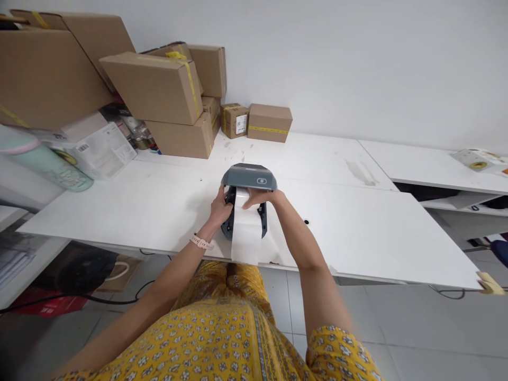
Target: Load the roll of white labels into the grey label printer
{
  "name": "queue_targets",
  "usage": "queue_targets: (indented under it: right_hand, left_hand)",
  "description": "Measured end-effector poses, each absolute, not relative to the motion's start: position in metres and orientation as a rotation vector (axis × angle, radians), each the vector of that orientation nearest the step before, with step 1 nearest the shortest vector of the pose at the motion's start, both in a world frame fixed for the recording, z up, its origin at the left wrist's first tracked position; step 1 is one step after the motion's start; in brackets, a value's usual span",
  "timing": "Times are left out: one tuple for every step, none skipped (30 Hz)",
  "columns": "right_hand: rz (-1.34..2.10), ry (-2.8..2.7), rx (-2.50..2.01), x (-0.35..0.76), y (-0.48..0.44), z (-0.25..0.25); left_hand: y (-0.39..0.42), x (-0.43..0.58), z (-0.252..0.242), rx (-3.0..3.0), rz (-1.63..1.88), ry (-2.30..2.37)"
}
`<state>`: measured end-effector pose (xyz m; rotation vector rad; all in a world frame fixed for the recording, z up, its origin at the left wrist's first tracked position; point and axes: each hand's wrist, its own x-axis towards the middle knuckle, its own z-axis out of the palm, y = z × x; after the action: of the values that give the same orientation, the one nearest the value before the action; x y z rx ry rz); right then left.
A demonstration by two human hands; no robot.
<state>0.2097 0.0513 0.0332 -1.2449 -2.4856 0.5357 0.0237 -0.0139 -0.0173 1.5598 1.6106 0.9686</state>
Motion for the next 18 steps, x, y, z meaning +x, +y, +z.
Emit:
queue_targets:
  right_hand:
    - [0.665, -2.533, -1.23, 0.213, 0.054, 0.038]
    - [0.766, -2.549, -1.234, 0.216, 0.058, 0.042]
    - [0.808, -2.529, -1.248, 0.22, 0.062, 0.047]
    - [0.821, -2.502, -1.264, 0.222, 0.066, 0.052]
    - [0.827, -2.48, -1.277, 0.225, 0.07, 0.057]
    - [0.839, -2.466, -1.289, 0.226, 0.074, 0.06]
    - [0.863, -2.457, -1.31, 0.227, 0.077, 0.064]
    - [0.898, -2.449, -1.331, 0.227, 0.081, 0.066]
    - [0.941, -2.44, -1.345, 0.226, 0.084, 0.068]
    - [0.987, -2.425, -1.348, 0.226, 0.086, 0.07]
    - [1.032, -2.403, -1.341, 0.226, 0.089, 0.07]
    - [1.069, -2.376, -1.329, 0.226, 0.092, 0.071]
    - [1.095, -2.348, -1.318, 0.227, 0.094, 0.07]
    - [1.109, -2.321, -1.31, 0.229, 0.097, 0.069]
    - [1.118, -2.295, -1.307, 0.231, 0.099, 0.068]
    - [1.121, -2.271, -1.306, 0.233, 0.101, 0.067]
    - [1.119, -2.249, -1.306, 0.234, 0.103, 0.066]
    - [1.119, -2.225, -1.306, 0.235, 0.104, 0.064]
  left_hand:
    - [-0.014, 0.024, -0.016, 1.553, 0.966, 1.608]
    - [-0.015, 0.024, -0.015, 1.551, 0.964, 1.606]
    - [-0.015, 0.024, -0.014, 1.55, 0.96, 1.608]
    - [-0.016, 0.024, -0.012, 1.548, 0.954, 1.612]
    - [-0.017, 0.024, -0.011, 1.546, 0.948, 1.614]
    - [-0.018, 0.024, -0.01, 1.545, 0.943, 1.612]
    - [-0.018, 0.024, -0.009, 1.543, 0.938, 1.61]
    - [-0.019, 0.024, -0.008, 1.542, 0.935, 1.608]
    - [-0.019, 0.024, -0.008, 1.541, 0.933, 1.606]
    - [-0.018, 0.024, -0.009, 1.538, 0.933, 1.607]
    - [-0.018, 0.024, -0.01, 1.53, 0.936, 1.611]
    - [-0.017, 0.024, -0.011, 1.518, 0.941, 1.616]
    - [-0.016, 0.024, -0.012, 1.505, 0.947, 1.617]
    - [-0.014, 0.024, -0.013, 1.495, 0.951, 1.614]
    - [-0.013, 0.023, -0.014, 1.487, 0.952, 1.608]
    - [-0.012, 0.023, -0.015, 1.481, 0.95, 1.602]
    - [-0.012, 0.022, -0.015, 1.474, 0.95, 1.594]
    - [-0.011, 0.022, -0.015, 1.46, 0.966, 1.578]
